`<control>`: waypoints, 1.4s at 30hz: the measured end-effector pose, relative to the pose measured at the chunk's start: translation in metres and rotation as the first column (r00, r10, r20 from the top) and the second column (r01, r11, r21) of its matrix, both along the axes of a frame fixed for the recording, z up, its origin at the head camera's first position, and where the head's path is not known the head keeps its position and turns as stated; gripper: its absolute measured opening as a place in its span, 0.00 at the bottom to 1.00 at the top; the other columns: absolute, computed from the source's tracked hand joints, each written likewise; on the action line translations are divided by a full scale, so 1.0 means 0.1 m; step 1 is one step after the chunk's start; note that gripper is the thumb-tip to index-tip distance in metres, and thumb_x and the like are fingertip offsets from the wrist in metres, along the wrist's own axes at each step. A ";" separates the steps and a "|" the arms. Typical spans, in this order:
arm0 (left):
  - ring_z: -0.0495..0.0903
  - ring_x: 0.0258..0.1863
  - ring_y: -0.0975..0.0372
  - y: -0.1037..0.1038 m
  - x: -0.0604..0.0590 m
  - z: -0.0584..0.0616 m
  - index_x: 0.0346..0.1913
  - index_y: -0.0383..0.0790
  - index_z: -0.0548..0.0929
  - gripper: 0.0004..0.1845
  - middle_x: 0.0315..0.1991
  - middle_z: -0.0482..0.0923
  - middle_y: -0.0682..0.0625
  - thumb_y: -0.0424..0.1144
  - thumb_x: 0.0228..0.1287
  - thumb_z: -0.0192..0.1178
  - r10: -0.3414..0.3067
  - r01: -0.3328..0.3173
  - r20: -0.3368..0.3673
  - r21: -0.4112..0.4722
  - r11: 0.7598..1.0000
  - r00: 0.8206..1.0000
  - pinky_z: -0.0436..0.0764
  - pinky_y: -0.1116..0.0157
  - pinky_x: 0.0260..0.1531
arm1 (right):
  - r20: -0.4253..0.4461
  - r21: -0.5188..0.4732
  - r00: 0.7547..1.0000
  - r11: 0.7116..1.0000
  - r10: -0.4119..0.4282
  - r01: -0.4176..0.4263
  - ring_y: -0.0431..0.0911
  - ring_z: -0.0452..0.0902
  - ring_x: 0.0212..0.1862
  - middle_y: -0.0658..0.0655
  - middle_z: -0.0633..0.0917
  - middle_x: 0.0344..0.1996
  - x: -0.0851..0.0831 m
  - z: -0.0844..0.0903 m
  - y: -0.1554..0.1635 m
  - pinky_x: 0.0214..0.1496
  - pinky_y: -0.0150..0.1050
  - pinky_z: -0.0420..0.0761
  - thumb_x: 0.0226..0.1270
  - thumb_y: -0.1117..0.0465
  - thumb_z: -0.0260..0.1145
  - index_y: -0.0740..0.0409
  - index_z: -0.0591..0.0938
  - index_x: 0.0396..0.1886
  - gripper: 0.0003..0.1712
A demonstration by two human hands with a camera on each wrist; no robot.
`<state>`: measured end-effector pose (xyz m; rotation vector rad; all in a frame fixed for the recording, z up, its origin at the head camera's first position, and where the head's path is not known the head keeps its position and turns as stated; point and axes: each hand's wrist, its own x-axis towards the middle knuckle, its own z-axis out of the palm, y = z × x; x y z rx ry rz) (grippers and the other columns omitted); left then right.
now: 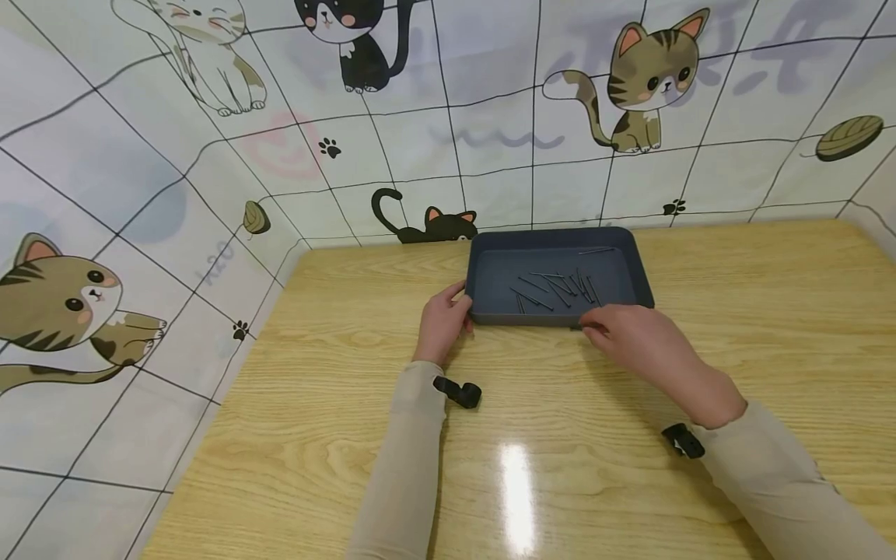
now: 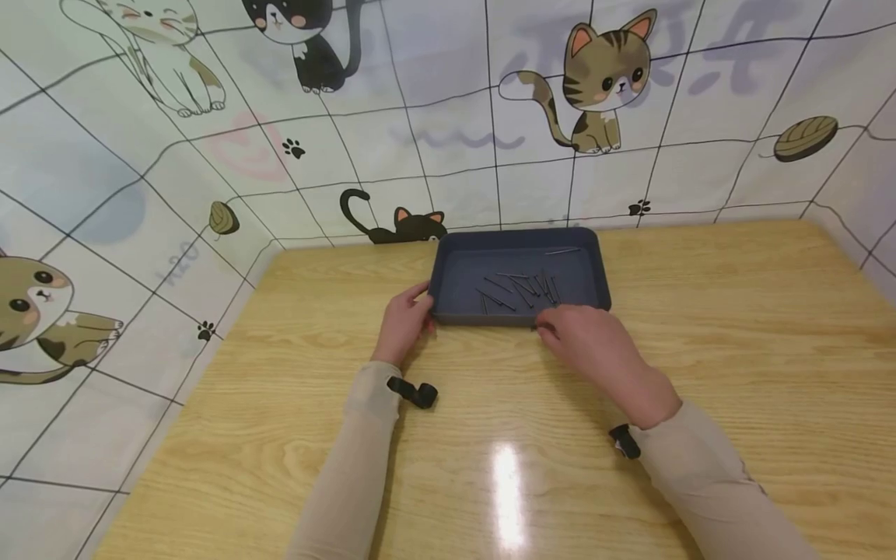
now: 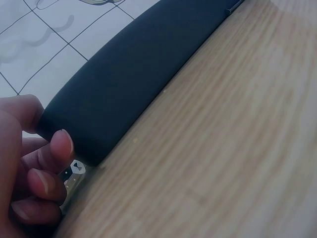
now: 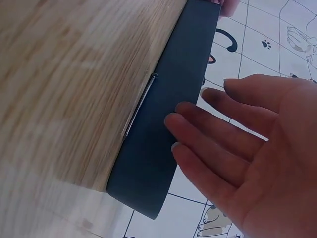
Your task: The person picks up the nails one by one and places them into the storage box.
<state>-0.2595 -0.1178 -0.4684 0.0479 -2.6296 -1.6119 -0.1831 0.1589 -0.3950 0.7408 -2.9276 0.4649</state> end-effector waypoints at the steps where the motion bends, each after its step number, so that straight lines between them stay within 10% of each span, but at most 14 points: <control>1: 0.68 0.09 0.58 0.00 0.00 0.00 0.57 0.54 0.73 0.24 0.12 0.75 0.49 0.45 0.55 0.47 0.001 -0.001 -0.002 -0.002 1.000 1.000 0.63 0.66 0.10 | -0.001 0.010 1.000 1.000 0.002 -0.002 0.48 0.79 0.36 0.54 0.83 0.36 0.00 0.00 0.00 0.34 0.46 0.76 0.59 0.59 0.60 0.57 0.83 0.41 0.13; 17: 0.66 0.08 0.59 0.01 0.01 0.03 0.57 0.52 0.74 0.24 0.11 0.75 0.50 0.45 0.55 0.46 0.003 -0.003 -0.004 -0.009 1.000 1.000 0.62 0.67 0.09 | 0.145 0.118 0.989 0.993 -0.004 -0.014 0.54 0.77 0.42 0.60 0.81 0.41 0.04 -0.04 -0.01 0.37 0.50 0.75 0.61 0.57 0.58 0.63 0.79 0.48 0.19; 42: 0.63 0.06 0.61 0.01 0.03 0.05 0.58 0.53 0.73 0.24 0.12 0.75 0.49 0.45 0.55 0.46 0.011 -0.012 0.028 0.014 1.000 1.000 0.60 0.68 0.07 | 0.038 0.139 0.997 0.987 0.073 -0.078 0.47 0.75 0.30 0.52 0.77 0.27 0.05 -0.10 -0.01 0.25 0.39 0.73 0.51 0.68 0.66 0.55 0.82 0.32 0.08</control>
